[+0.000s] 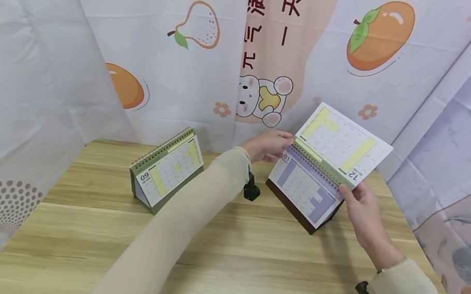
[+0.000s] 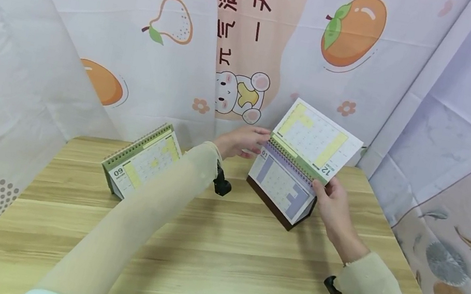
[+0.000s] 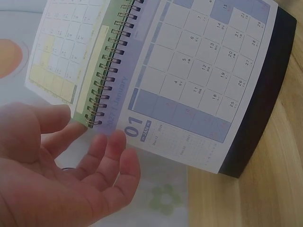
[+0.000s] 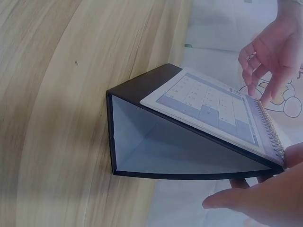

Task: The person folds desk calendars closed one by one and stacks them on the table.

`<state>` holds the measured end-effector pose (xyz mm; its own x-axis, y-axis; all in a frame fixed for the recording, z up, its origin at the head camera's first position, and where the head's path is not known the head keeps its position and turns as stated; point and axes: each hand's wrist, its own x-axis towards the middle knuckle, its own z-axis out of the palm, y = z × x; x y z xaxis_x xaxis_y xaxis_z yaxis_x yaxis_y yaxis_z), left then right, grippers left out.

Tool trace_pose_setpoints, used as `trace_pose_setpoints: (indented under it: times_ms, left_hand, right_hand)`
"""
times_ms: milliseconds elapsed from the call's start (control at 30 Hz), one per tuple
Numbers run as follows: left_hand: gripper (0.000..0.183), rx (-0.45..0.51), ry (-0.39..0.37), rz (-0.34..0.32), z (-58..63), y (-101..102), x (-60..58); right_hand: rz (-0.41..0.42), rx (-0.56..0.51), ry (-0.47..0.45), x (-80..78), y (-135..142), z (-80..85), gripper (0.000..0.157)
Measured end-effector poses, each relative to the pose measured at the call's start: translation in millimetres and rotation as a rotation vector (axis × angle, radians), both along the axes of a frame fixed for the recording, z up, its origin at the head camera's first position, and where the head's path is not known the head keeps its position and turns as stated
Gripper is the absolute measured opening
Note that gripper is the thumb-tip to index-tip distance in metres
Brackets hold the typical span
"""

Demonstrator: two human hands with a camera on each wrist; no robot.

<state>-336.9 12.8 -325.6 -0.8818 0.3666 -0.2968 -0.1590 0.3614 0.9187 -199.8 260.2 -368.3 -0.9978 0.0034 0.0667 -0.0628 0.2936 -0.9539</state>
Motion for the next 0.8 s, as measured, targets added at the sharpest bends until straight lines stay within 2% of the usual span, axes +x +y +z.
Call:
trace_pose_setpoints:
  times_ms: [167,333,467,600,800]
  left_hand:
    - [0.044,0.039,-0.022,-0.022,-0.9,-3.4,-0.8]
    - [0.046,0.051,-0.036,-0.027,-0.1,-5.6,-0.8]
    - [0.047,0.068,-0.042,-0.03,1.9,-6.7,-0.1]
    - [0.055,0.081,-0.041,-0.032,3.2,-7.8,1.3]
    - [0.062,0.1,-0.054,-0.039,3.3,-9.3,1.6]
  right_hand:
    - [0.006,0.023,0.056,-1.3,0.8,-4.8,0.051]
    - [0.014,-0.013,0.089,-2.8,0.3,-6.7,0.051]
    - [0.001,-0.004,0.091,-3.6,0.2,-6.7,0.05]
    - [-0.017,0.04,0.068,-3.8,1.1,-6.5,0.05]
    - [-0.005,0.042,0.059,-5.3,1.7,-7.8,0.05]
